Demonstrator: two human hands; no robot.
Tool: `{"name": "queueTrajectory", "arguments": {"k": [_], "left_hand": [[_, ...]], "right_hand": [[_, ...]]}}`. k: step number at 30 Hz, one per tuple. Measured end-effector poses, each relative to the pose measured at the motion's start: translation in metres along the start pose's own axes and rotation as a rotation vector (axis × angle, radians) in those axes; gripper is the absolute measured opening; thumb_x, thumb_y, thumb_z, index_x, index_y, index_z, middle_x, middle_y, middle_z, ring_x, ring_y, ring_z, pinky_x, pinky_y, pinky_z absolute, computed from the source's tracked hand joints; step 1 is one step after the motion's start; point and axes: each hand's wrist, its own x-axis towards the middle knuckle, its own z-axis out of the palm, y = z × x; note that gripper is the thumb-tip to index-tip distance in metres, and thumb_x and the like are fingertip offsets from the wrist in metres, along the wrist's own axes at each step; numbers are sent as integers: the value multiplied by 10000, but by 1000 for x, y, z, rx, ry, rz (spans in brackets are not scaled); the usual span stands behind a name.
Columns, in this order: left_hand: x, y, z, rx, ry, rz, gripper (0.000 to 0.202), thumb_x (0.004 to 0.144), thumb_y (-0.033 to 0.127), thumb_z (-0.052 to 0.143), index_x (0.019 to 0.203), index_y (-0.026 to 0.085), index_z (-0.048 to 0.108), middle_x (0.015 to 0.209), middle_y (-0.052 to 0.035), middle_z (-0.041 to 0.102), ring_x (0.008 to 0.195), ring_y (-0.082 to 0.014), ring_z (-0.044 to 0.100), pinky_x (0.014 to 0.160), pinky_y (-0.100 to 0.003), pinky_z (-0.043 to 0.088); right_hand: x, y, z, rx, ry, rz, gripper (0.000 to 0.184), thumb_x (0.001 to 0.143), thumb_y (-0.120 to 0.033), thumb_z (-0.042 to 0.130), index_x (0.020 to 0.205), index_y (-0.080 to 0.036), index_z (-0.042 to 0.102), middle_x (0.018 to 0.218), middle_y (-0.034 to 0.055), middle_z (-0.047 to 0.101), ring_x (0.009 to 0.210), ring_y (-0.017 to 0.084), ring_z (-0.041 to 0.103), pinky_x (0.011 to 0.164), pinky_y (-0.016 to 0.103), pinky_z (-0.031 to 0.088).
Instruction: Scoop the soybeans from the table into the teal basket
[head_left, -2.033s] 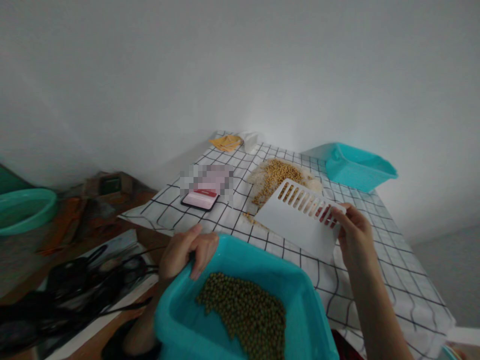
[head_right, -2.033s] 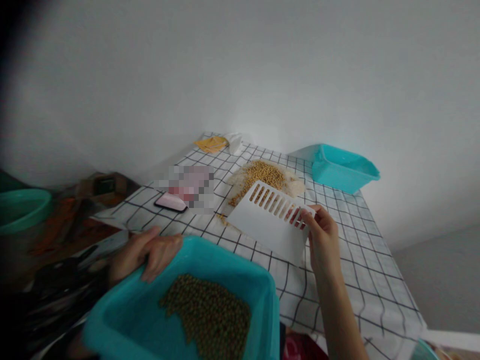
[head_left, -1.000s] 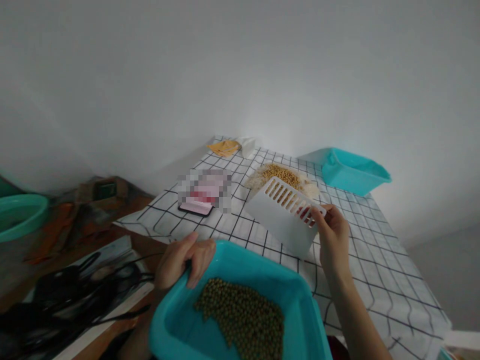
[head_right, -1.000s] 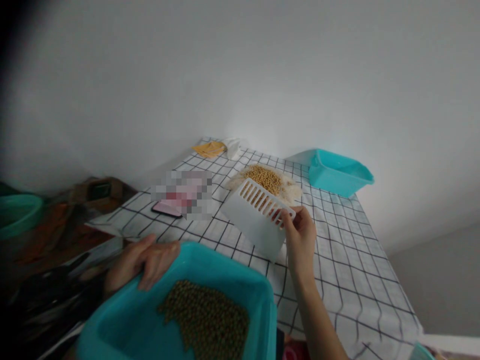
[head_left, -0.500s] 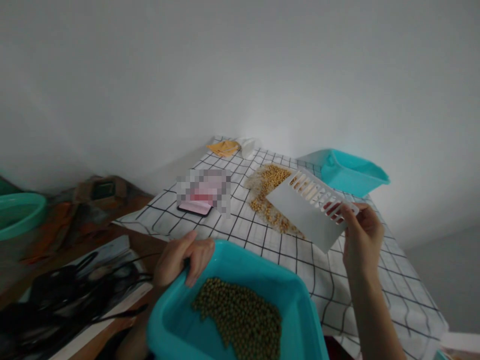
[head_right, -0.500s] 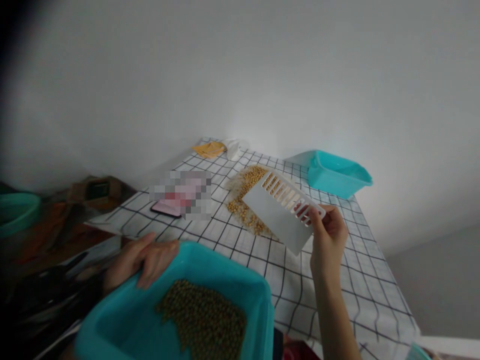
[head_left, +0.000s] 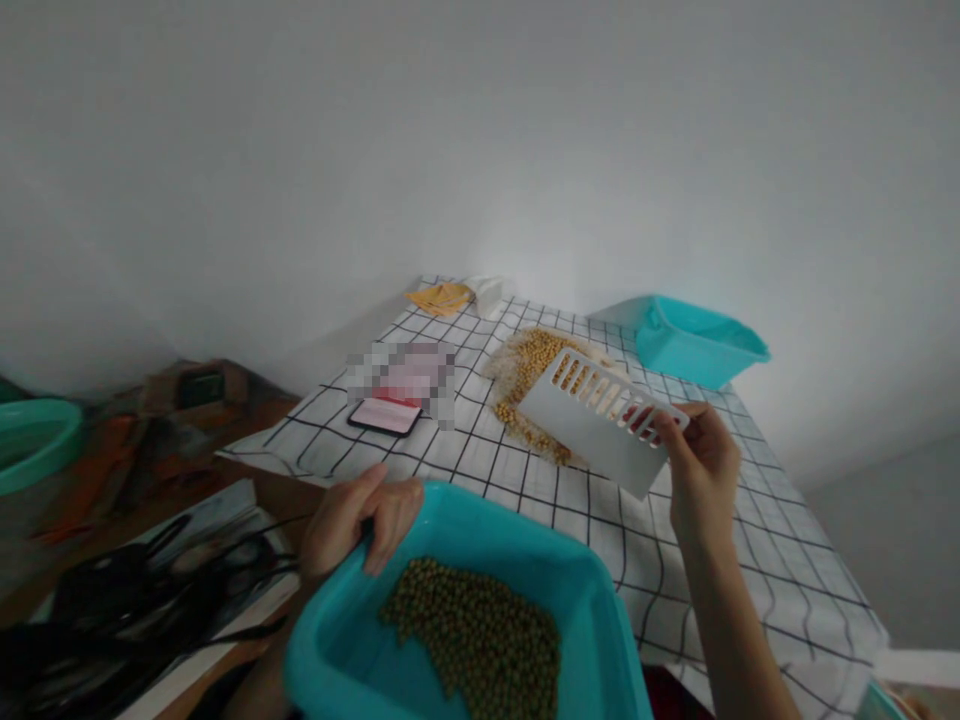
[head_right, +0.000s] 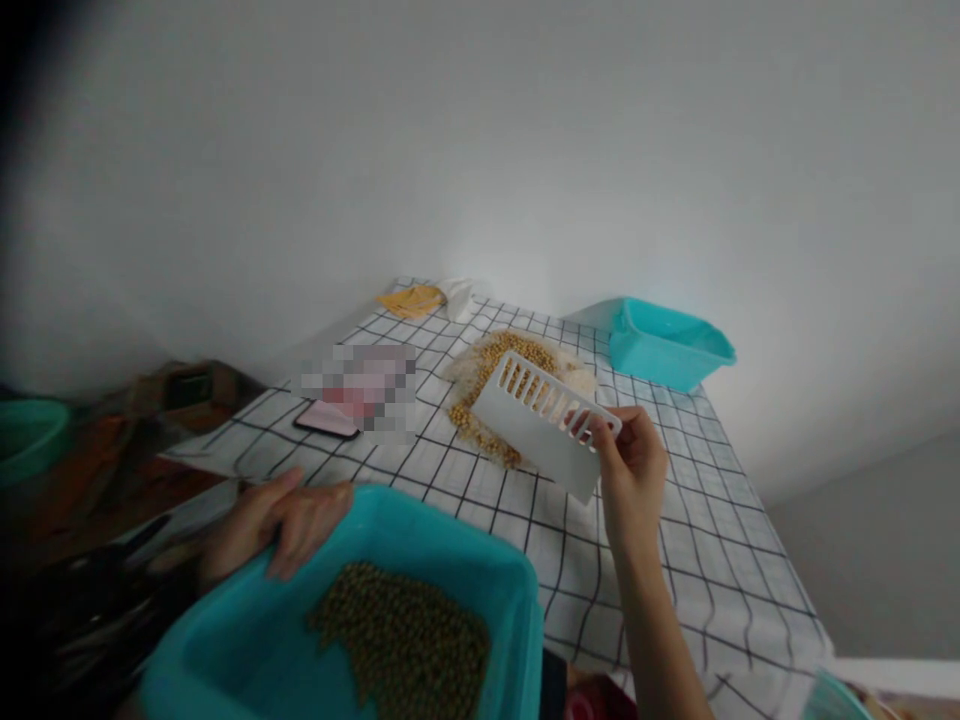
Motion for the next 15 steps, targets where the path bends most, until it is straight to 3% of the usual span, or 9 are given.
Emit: {"name": "queueTrajectory", "arguments": {"k": [5, 9, 12, 15], "left_hand": [[-4, -3, -6, 16, -49, -52, 713, 1079, 378, 247, 421, 212, 465, 357, -6, 481, 398, -142, 455, 654, -345, 431], [-4, 1, -5, 24, -2, -46, 707, 1078, 369, 274, 413, 207, 451, 349, -9, 488, 386, -136, 453, 633, -340, 431], [-1, 2, -8, 31, -65, -54, 711, 1074, 394, 298, 413, 207, 480, 361, -21, 514, 397, -144, 471, 629, -349, 440], [-1, 1, -10, 20, -54, -55, 716, 1075, 388, 299, 411, 207, 498, 361, -26, 517, 401, -148, 475, 627, -354, 441]], "right_hand": [[1, 2, -5, -13, -33, 7, 179, 863, -329, 737, 787, -193, 648, 727, 5, 711, 644, 152, 654, 598, 259, 458], [-1, 3, -7, 10, 21, -13, 211, 838, -353, 767, 779, -196, 640, 731, 6, 707, 654, 160, 656, 614, 271, 462], [-5, 3, -7, 4, 20, 3, 228, 836, -374, 767, 775, -199, 636, 715, 6, 696, 644, 164, 645, 609, 276, 457], [-8, 3, -6, -5, -1, 31, 215, 848, -370, 753, 782, -202, 635, 714, 6, 699, 643, 165, 642, 608, 275, 456]]}}
